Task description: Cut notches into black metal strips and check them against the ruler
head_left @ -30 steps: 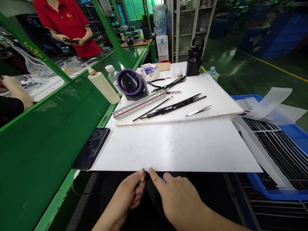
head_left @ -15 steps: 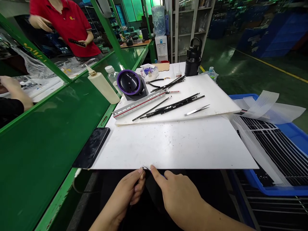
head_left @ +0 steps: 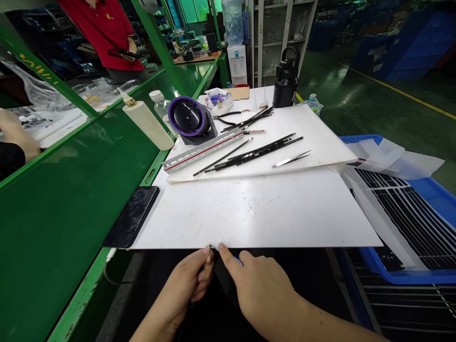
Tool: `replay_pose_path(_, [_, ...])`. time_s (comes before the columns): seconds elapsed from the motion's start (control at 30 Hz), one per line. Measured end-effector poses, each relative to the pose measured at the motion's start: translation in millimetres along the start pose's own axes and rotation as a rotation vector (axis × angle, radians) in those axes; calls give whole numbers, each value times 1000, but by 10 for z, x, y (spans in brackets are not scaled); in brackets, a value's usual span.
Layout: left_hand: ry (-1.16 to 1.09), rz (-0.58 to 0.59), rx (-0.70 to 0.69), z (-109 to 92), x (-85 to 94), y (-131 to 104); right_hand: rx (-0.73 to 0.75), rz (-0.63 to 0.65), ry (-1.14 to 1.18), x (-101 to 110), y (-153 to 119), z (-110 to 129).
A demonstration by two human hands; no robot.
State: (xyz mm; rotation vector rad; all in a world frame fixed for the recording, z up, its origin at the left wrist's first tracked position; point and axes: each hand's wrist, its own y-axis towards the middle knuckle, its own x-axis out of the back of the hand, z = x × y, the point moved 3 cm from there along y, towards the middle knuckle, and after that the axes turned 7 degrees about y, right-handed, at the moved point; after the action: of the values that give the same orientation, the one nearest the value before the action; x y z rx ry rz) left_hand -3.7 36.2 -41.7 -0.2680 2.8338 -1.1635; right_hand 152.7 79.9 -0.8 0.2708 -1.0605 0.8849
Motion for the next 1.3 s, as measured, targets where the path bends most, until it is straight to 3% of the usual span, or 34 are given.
replay_pose_path(0.2, [5,-10,-8,-3,18,-5,-10,-1,-75,-57,-23,34])
replay_pose_path(0.67, [-14,45,-15,-20,30,0,8,-77,57,6,-23,-27])
replay_pose_path(1.0, [-14,49,-8,-21,36,-13,12,-64,-72,-84,-24,-13])
replay_pose_path(1.3, [-122,114,38,-10,5,-133,-36,-104,26,59,-103,-190])
